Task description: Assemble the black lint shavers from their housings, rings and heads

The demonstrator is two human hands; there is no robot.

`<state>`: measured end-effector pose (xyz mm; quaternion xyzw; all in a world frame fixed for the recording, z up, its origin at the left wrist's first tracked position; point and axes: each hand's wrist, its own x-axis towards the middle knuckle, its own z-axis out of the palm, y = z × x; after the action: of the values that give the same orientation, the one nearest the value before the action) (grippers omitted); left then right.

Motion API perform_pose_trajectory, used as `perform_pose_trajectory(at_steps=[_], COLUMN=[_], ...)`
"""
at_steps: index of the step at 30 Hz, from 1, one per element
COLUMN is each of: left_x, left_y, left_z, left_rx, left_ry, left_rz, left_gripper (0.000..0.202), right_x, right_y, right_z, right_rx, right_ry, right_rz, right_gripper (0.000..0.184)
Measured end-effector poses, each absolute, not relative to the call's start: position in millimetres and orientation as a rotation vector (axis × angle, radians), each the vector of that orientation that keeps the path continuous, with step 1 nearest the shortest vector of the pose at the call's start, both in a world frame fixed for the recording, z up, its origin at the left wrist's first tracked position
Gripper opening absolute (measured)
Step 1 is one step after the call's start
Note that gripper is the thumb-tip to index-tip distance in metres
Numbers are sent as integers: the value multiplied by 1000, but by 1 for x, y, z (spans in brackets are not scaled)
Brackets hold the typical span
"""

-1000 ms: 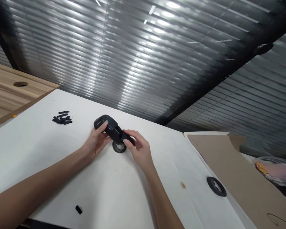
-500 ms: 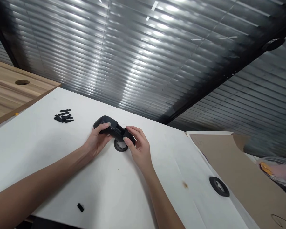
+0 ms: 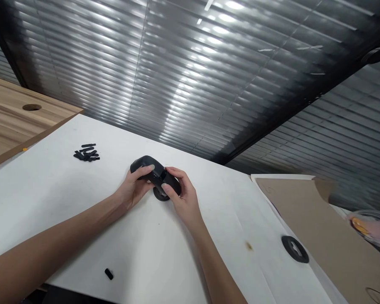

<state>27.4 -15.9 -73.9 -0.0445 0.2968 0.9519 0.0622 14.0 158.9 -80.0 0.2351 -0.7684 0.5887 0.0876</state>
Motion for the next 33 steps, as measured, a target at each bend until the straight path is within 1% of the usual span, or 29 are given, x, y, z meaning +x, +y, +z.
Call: perform_pose_trajectory(at_steps=[7,12,14,18,20,24,28,30,33], left_x=[27,27,27,30,32,37,39,39,40], left_y=[-16,-16,-17,-16,-15,-12,-13,-13,-13], left_z=[-73,-76,-77,-75,-75,-73,-69,-68,-68], left_rx=[-172,-142,-121,-50,-6,22,37,73,90], left_ry=[876,913,920,847,808,792,864,897,899], left_rz=[2864,2871,2871,2797,2742,2691,2604,2543,2503], left_gripper=[28,29,29,30,32,38,45,47,54], right_x=[19,24,23,18,18,23,27,27,30], right_y=[158,157,158,162,165,169,172,172,171], right_z=[-81,-80,-80,-77,-72,-59,-54,-55,-57], right_rx=[708,720,706,764,856,1097,1276,1325,1259], right_ry=[-2326,-2345,-2330,-2300,-2293,-2314,-2345,-2334,-2257], right_rz=[1886,1964,2017,2060,2023,1855,1663,1606,1619], right_gripper=[36,31,32,56,58,49,52,53,50])
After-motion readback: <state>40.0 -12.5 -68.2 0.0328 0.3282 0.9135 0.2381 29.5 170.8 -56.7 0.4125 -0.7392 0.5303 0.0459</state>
